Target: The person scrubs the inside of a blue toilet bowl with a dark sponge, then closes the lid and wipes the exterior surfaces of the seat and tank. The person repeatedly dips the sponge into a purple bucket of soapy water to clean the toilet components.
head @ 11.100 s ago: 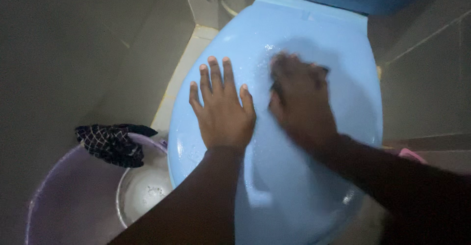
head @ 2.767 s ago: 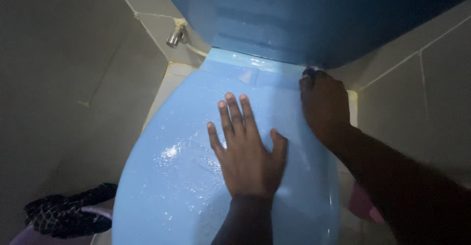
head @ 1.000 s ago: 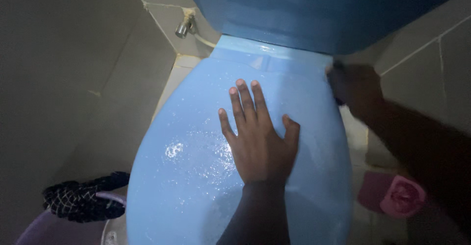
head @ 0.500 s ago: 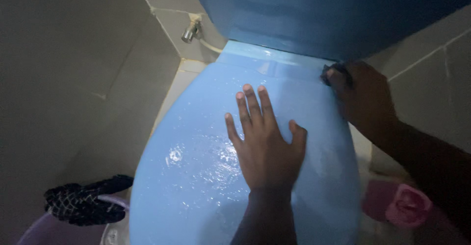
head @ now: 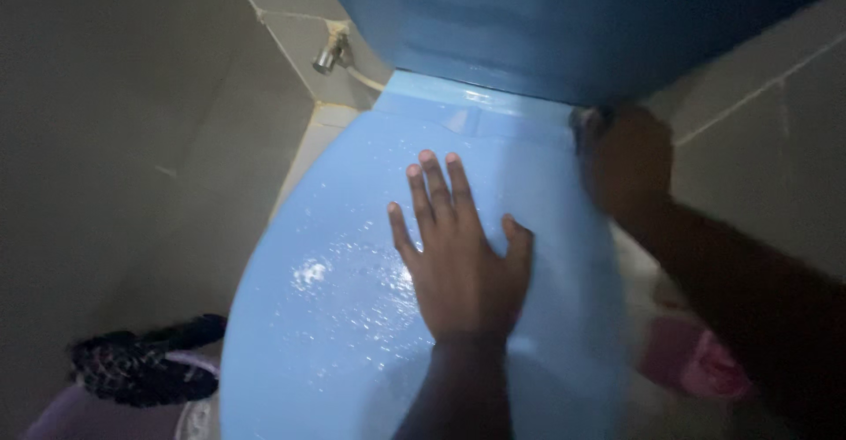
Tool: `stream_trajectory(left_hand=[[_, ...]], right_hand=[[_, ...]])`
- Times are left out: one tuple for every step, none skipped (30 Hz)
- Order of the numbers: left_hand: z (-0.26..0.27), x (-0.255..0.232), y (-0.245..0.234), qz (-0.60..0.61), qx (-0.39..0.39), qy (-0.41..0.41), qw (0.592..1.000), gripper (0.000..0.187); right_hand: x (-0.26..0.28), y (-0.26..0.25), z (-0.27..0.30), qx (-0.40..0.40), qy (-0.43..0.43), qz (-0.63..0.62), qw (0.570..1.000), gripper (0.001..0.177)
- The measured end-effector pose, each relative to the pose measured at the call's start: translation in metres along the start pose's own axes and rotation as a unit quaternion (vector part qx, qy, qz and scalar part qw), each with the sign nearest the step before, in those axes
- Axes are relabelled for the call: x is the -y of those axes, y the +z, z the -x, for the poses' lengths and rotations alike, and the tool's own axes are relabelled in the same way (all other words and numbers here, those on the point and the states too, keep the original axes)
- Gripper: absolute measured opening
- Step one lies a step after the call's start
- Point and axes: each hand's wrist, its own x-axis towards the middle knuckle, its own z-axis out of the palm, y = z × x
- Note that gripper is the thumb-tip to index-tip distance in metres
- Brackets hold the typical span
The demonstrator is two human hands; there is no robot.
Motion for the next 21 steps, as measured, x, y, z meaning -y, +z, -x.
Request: stream_trajectory(left_hand=[[-0.001, 0.001, 0.001, 0.001, 0.0, -0.001, 1.0, 0.083], [-0.001, 0.003, 0.001, 0.005, -0.01, 0.004, 1.0, 0.083], [-0.003, 0.005, 0.001, 0.008, -0.02, 0.009, 1.0, 0.082], [0.002, 0.001, 0.001, 0.018, -0.022, 0.006, 1.0, 0.081], [0.009, 0.0, -0.001, 0.021, -0.012, 0.005, 1.0, 0.081], [0.005, 0.002, -0.001, 0.022, -0.017, 0.01, 1.0, 0.082], [0.001, 0.003, -0.001, 0.024, -0.022, 0.014, 0.999, 0.082], [-0.003, 0.004, -0.001, 0.023, -0.031, 0.014, 0.999, 0.082], [-0.005, 0.003, 0.0, 0.022, -0.039, 0.014, 0.999, 0.082], [0.002, 0.001, 0.0, 0.024, -0.031, 0.007, 0.999, 0.082], [0.005, 0.0, 0.0, 0.025, -0.031, 0.008, 0.999, 0.081], [0.004, 0.003, 0.001, 0.024, -0.033, 0.011, 0.999, 0.08], [0.005, 0.004, 0.001, 0.023, -0.035, 0.014, 0.999, 0.079], [0.003, 0.005, 0.002, 0.024, -0.038, 0.015, 0.999, 0.08], [0.001, 0.004, 0.002, 0.024, -0.042, 0.016, 0.999, 0.08], [0.004, 0.001, 0.001, 0.028, -0.038, 0.012, 0.999, 0.08], [0.005, 0.002, 0.0, 0.027, -0.04, 0.014, 0.999, 0.081], [0.004, 0.003, 0.0, 0.027, -0.042, 0.017, 0.999, 0.081], [0.002, 0.004, -0.001, 0.028, -0.044, 0.02, 0.998, 0.081], [0.001, 0.004, -0.002, 0.035, -0.043, 0.019, 0.998, 0.08], [0.0, 0.006, -0.003, 0.042, -0.041, 0.017, 0.998, 0.079]], right_hand=[[0.002, 0.003, -0.004, 0.001, -0.003, -0.036, 0.999, 0.039], [0.002, 0.002, -0.003, 0.008, -0.005, -0.069, 0.998, 0.037], [0.001, 0.001, 0.0, 0.015, -0.006, -0.102, 0.995, 0.035], [-0.004, -0.004, 0.009, -0.016, -0.065, -0.102, 0.992, 0.033], [-0.009, -0.009, 0.02, -0.046, -0.125, -0.103, 0.986, 0.031], [-0.008, -0.013, 0.018, -0.089, -0.189, -0.109, 0.972, 0.028], [-0.009, -0.018, 0.021, -0.063, -0.187, -0.105, 0.975, 0.028], [-0.007, -0.022, 0.026, -0.042, -0.184, -0.106, 0.976, 0.029], [-0.004, -0.024, 0.026, -0.021, -0.181, -0.107, 0.977, 0.03], [0.0, -0.025, 0.022, 0.025, -0.193, -0.075, 0.978, 0.031], [0.009, -0.024, 0.009, 0.072, -0.205, -0.043, 0.975, 0.032], [0.019, -0.023, 0.003, 0.115, -0.216, -0.013, 0.969, 0.034], [0.026, -0.023, 0.005, 0.115, -0.206, -0.043, 0.971, 0.034], [0.04, -0.022, 0.001, 0.104, -0.2, -0.079, 0.971, 0.035], [0.05, -0.023, -0.003, 0.093, -0.193, -0.116, 0.97, 0.035], [0.053, -0.029, -0.002, 0.105, -0.196, -0.137, 0.965, 0.035], [0.055, -0.034, -0.001, 0.117, -0.198, -0.159, 0.96, 0.036], [0.056, -0.037, -0.003, 0.127, -0.2, -0.179, 0.955, 0.036], [0.054, -0.04, -0.002, 0.135, -0.184, -0.172, 0.958, 0.036], [0.048, -0.044, -0.001, 0.141, -0.168, -0.162, 0.962, 0.036], [0.042, -0.048, 0.0, 0.146, -0.151, -0.152, 0.966, 0.037]])
